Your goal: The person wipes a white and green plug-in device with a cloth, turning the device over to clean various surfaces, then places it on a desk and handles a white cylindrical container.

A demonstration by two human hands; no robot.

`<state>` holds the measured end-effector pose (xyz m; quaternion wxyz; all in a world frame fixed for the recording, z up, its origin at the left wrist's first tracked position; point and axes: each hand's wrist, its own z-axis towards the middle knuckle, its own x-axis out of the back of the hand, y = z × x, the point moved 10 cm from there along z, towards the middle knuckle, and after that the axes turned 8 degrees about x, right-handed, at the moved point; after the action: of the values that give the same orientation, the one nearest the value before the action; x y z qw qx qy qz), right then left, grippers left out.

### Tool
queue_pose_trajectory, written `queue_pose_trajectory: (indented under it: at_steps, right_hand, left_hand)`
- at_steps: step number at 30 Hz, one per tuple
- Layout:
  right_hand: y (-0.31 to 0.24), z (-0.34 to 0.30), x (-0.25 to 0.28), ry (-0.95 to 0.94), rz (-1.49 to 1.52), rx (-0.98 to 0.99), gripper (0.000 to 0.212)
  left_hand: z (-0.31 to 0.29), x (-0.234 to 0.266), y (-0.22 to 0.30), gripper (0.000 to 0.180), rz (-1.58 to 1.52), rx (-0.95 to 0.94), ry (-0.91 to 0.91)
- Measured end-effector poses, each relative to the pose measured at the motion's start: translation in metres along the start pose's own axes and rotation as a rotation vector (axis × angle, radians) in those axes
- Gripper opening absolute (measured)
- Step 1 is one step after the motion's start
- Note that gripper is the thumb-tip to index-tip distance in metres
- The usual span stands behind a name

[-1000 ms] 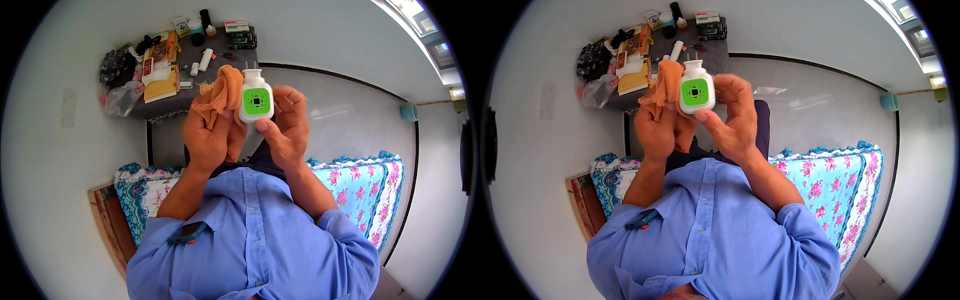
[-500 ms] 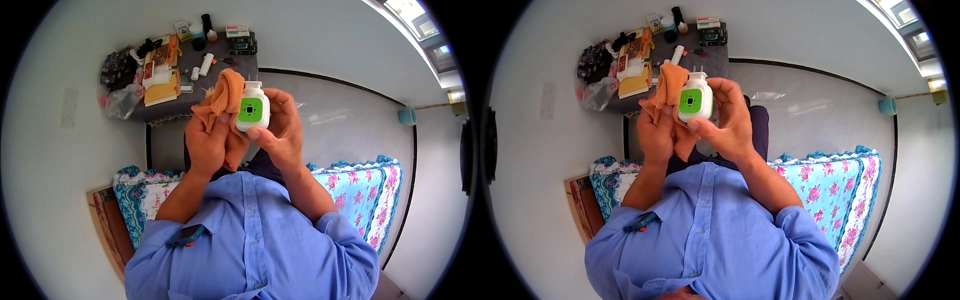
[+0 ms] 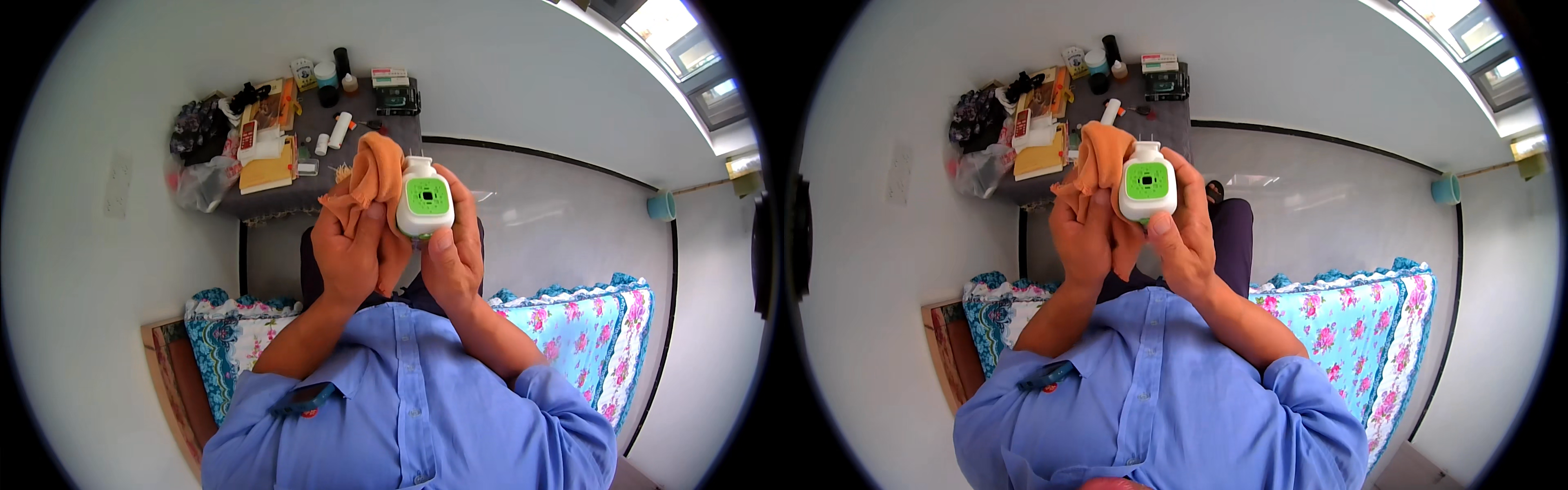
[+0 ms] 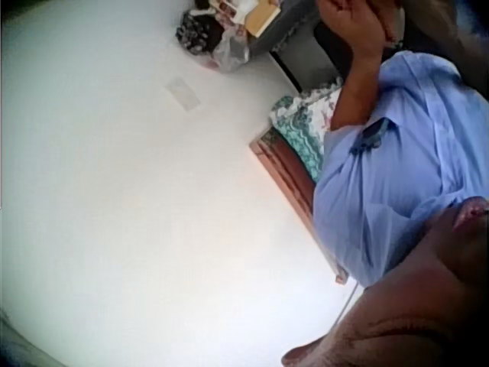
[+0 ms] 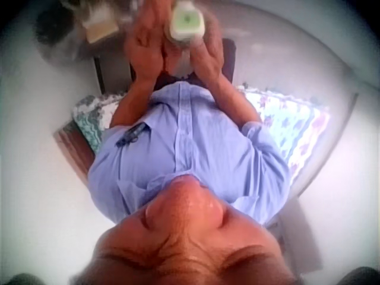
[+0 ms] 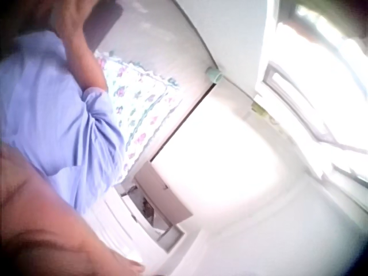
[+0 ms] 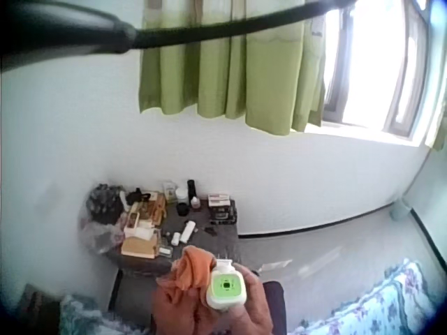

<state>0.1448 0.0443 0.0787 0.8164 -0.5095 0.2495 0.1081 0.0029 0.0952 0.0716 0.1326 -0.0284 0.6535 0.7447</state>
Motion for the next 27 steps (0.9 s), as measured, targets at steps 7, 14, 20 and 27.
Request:
queue_pose_trajectory:
  at_steps: [7, 14, 20, 27]
  right_hand:
    - [0.001, 0.017, 0.016, 0.105, -0.108, 0.057, 0.087]
    - [-0.012, 0.010, 0.009, 0.053, -0.007, 0.173, 0.075]
    - [-0.007, 0.023, 0.018, 0.081, 0.091, 0.059, 0.078]
    - [-0.001, 0.019, 0.012, 0.027, -0.026, 0.020, 0.076]
  left_hand:
    - [-0.021, -0.012, -0.004, 0.038, 0.062, -0.064, -0.072]
    - [0.004, -0.005, 0.010, 0.039, 0.012, -0.067, -0.011]
    - [-0.011, -0.006, 0.000, 0.038, 0.089, -0.016, -0.031]
    - [-0.005, -0.004, 0.019, 0.045, 0.038, -0.108, 0.013]
